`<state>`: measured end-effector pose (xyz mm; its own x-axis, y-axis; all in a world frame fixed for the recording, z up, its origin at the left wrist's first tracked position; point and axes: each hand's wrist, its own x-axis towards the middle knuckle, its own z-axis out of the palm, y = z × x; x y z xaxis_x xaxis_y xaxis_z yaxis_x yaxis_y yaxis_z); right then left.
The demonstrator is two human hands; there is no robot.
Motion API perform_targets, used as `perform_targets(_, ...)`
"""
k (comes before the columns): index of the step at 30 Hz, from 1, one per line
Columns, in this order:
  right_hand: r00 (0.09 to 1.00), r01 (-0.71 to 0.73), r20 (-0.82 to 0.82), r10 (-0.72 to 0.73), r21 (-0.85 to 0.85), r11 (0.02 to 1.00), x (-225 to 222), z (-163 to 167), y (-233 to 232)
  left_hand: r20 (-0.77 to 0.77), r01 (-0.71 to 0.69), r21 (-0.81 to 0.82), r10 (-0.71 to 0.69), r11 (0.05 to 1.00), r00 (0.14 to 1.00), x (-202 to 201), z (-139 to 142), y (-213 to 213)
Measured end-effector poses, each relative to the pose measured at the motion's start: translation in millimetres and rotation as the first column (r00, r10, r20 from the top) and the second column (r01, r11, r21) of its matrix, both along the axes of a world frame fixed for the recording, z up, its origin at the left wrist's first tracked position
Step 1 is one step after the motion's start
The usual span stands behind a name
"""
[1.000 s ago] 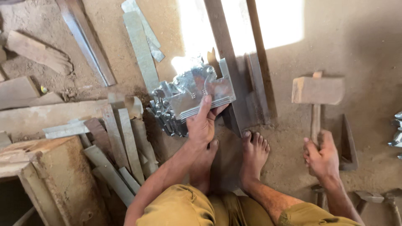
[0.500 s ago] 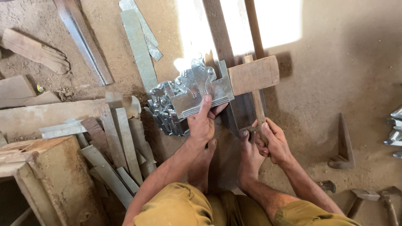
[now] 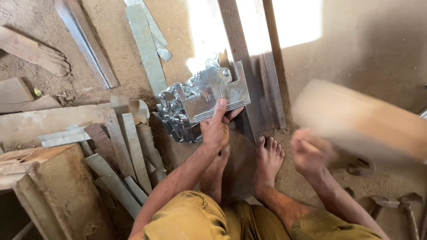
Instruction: The person sits on the ground and hammers decorative sheet metal pieces over a steel bar with a wooden mallet, bending their edges by hand and with the mallet, then sets finished pieces aside and picks up the next piece.
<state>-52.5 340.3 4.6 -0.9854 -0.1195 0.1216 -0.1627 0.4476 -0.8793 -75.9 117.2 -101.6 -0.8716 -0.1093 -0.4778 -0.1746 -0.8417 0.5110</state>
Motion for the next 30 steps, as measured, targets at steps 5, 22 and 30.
perform_targets(5, 0.975, 0.217, 0.086, -0.204, -0.203, 0.955, 11, -20, 32, 0.013, -0.017, 0.017, 0.017, 1.000, 1.000, -2, 2, 1)
perform_targets(22, 0.812, 0.015, -0.482, -0.329, -0.546, 0.837, 23, -27, 12, 0.044, -0.011, 0.016, 0.010, 1.000, 0.999, 2, 1, 2)
perform_targets(30, 0.901, 0.315, -0.119, -0.417, -0.483, 0.817, 63, -29, 22, 0.008, 0.023, 0.017, -0.023, 1.000, 1.000, 1, 1, 1)
